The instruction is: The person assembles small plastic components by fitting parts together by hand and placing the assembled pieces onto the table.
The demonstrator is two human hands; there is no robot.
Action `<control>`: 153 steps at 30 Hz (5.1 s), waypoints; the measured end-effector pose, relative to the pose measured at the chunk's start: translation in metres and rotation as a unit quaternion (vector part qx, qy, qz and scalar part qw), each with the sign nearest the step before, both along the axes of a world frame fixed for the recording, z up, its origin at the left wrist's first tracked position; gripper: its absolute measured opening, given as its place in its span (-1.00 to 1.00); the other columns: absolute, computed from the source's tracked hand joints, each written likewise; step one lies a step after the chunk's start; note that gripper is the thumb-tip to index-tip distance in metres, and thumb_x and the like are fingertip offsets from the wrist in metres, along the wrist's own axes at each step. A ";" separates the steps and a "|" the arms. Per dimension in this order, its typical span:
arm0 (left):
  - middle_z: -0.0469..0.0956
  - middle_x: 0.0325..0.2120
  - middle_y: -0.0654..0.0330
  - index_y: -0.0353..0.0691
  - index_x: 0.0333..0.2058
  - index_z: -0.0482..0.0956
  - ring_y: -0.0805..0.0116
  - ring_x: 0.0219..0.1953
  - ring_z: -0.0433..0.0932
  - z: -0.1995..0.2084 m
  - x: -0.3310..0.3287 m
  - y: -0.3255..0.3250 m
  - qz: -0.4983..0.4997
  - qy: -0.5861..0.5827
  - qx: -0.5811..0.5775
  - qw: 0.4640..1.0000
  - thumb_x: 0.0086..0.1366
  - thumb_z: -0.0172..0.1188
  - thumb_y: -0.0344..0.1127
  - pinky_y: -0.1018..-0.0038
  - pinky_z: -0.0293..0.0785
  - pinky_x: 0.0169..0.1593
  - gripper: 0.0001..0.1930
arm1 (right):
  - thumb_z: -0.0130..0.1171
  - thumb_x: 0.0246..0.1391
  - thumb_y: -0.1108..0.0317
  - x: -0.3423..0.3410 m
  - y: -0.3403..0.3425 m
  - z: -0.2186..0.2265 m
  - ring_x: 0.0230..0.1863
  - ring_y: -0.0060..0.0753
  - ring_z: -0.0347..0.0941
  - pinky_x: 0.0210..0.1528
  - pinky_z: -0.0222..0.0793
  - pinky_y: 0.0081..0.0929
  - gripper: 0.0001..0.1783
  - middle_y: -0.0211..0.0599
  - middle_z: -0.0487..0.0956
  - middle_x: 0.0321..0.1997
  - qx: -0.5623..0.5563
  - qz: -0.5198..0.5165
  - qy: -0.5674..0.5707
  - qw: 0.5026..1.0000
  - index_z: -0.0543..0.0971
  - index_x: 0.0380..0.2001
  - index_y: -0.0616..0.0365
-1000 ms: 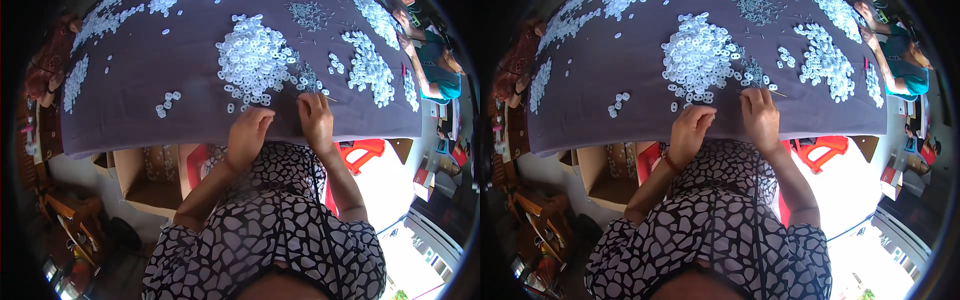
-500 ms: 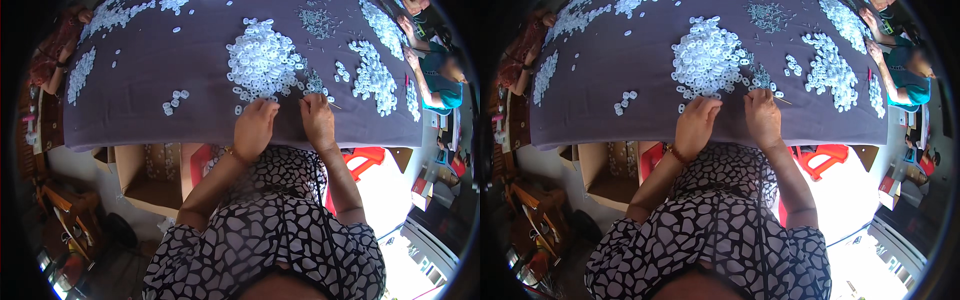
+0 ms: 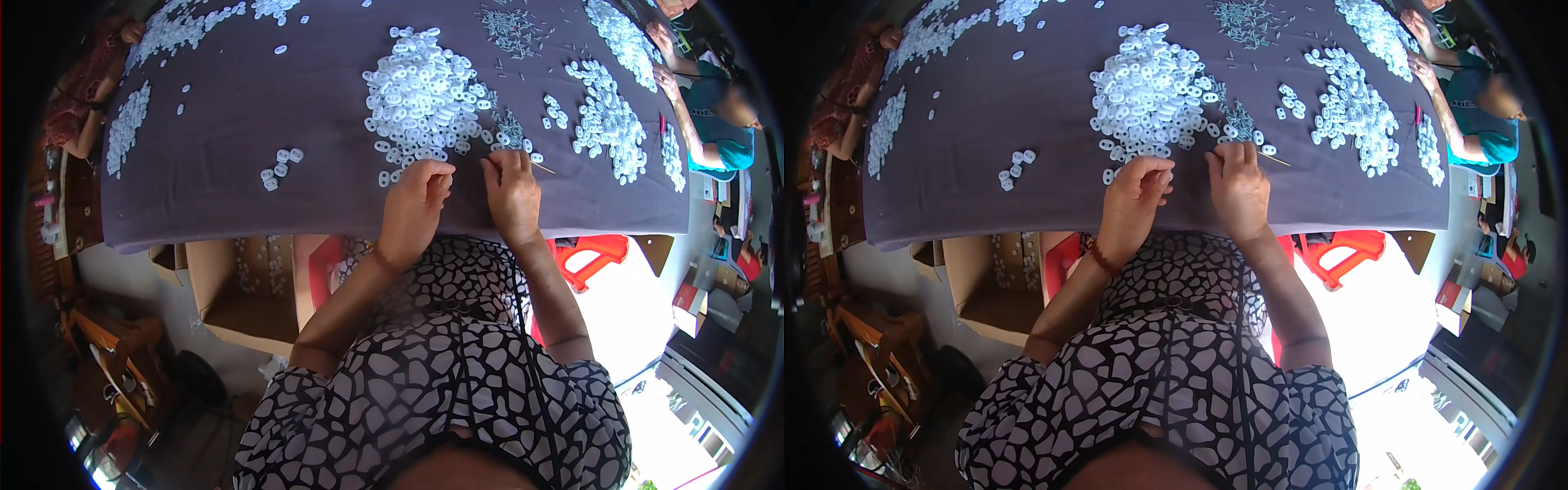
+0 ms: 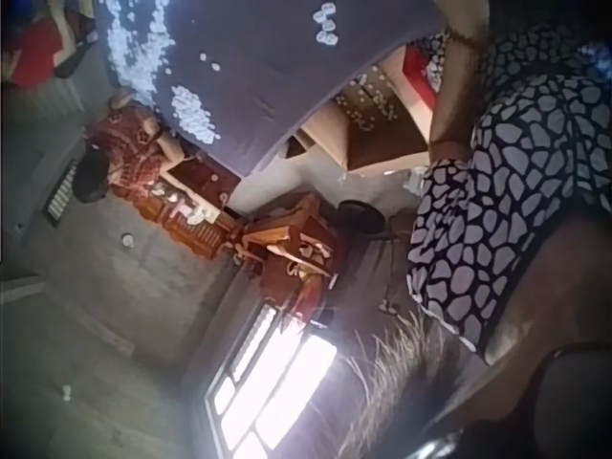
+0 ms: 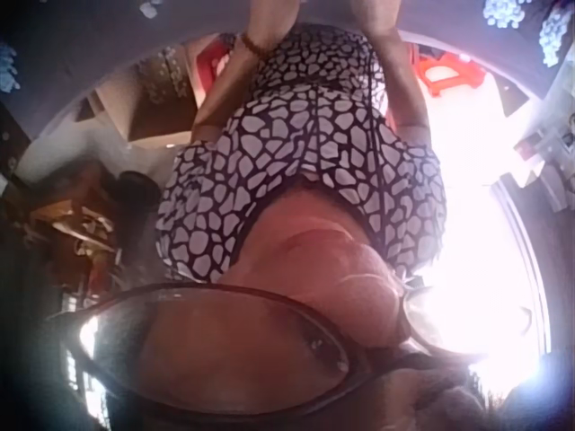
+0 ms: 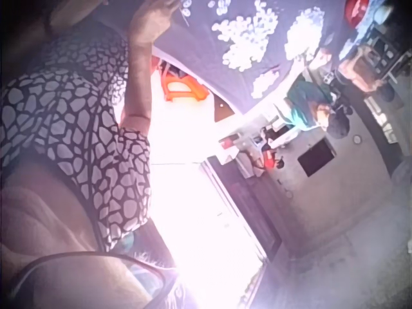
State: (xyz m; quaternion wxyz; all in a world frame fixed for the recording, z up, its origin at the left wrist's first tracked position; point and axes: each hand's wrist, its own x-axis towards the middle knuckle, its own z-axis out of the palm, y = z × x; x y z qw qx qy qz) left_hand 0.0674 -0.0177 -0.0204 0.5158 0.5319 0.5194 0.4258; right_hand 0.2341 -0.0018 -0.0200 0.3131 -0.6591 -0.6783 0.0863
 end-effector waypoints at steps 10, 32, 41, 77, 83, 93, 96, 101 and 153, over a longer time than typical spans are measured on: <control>0.52 -0.29 0.26 -0.28 -0.10 0.52 0.52 -0.30 0.54 0.011 -0.006 -0.001 -0.015 -0.142 -0.120 0.982 0.37 0.07 -0.34 0.60 0.51 -0.24 -0.80 | 0.20 0.03 0.46 0.015 0.007 0.006 -0.52 -0.26 0.44 -0.43 0.36 -0.35 -0.87 -0.22 0.50 -0.49 0.004 0.023 0.036 0.999 0.44 -0.39 0.20; 0.57 -0.37 0.22 -0.31 -0.21 0.58 0.48 -0.37 0.55 0.016 -0.005 0.010 -0.035 -0.270 -0.178 0.946 0.32 0.16 -0.22 0.55 0.53 -0.29 -0.75 | 0.16 0.13 0.44 0.026 0.022 0.023 -0.65 -0.74 0.25 -0.64 0.16 -0.70 -0.88 -0.46 0.52 -0.47 -0.105 -0.005 0.223 0.969 0.61 -0.28 0.22; 0.55 -0.37 0.21 -0.35 -0.17 0.52 0.50 -0.37 0.55 0.023 -0.004 0.017 -0.025 -0.269 -0.177 0.946 0.33 0.14 -0.22 0.58 0.53 -0.28 -0.72 | 0.17 0.12 0.44 0.030 0.024 0.028 -0.64 -0.73 0.29 -0.63 0.21 -0.70 -0.86 -0.43 0.55 -0.50 -0.129 -0.015 0.200 0.971 0.62 -0.26 0.23; 0.61 -0.31 0.08 -0.36 -0.14 0.50 0.38 -0.29 0.62 0.040 0.004 0.008 0.005 -0.341 -0.056 0.938 0.32 0.12 -0.42 0.48 0.60 -0.19 -0.82 | 0.13 0.20 0.34 -0.022 -0.005 0.068 -0.54 -0.74 0.22 -0.46 0.19 -0.71 -0.85 -0.50 0.56 -0.39 -0.113 0.065 0.464 0.876 0.58 -0.34 0.20; 0.58 -0.32 0.14 -0.36 -0.13 0.46 0.44 -0.30 0.59 0.043 0.005 0.004 0.009 -0.321 -0.040 0.946 0.32 0.12 -0.42 0.52 0.58 -0.18 -0.81 | 0.17 0.17 0.32 -0.026 -0.005 0.063 -0.48 -0.70 0.25 -0.37 0.22 -0.69 -0.84 -0.49 0.58 -0.39 -0.085 0.058 0.489 0.866 0.59 -0.38 0.20; 0.57 -0.30 0.15 -0.36 -0.13 0.47 0.46 -0.29 0.58 0.044 0.005 0.003 0.014 -0.311 -0.032 0.950 0.33 0.10 -0.44 0.54 0.57 -0.18 -0.83 | 0.16 0.17 0.36 -0.029 -0.007 0.059 -0.46 -0.72 0.25 -0.37 0.22 -0.70 -0.86 -0.46 0.60 -0.33 -0.100 0.054 0.490 0.864 0.59 -0.39 0.19; 0.58 -0.26 0.11 -0.37 -0.14 0.48 0.43 -0.27 0.59 0.043 0.004 0.003 0.017 -0.311 -0.027 0.950 0.32 0.11 -0.45 0.50 0.58 -0.17 -0.83 | 0.17 0.17 0.36 -0.028 -0.008 0.058 -0.46 -0.72 0.25 -0.38 0.23 -0.70 -0.87 -0.46 0.60 -0.33 -0.103 0.054 0.476 0.872 0.59 -0.39 0.19; 0.57 -0.30 0.16 -0.36 -0.14 0.47 0.49 -0.31 0.57 0.044 0.004 0.001 0.034 -0.289 -0.028 0.956 0.33 0.10 -0.45 0.55 0.57 -0.19 -0.84 | 0.19 0.16 0.35 -0.027 -0.008 0.054 -0.49 -0.73 0.26 -0.43 0.23 -0.71 -0.87 -0.48 0.59 -0.37 -0.093 0.061 0.434 0.894 0.60 -0.38 0.17; 0.59 -0.32 0.14 -0.37 -0.13 0.53 0.46 -0.31 0.60 0.035 -0.005 -0.005 0.005 -0.111 0.011 0.994 0.31 0.12 -0.46 0.55 0.59 -0.21 -0.82 | 0.15 0.12 0.52 -0.015 -0.007 0.056 -0.48 -0.70 0.37 -0.44 0.28 -0.72 -0.94 -0.44 0.47 -0.41 -0.126 0.163 0.299 0.932 0.58 -0.37 0.29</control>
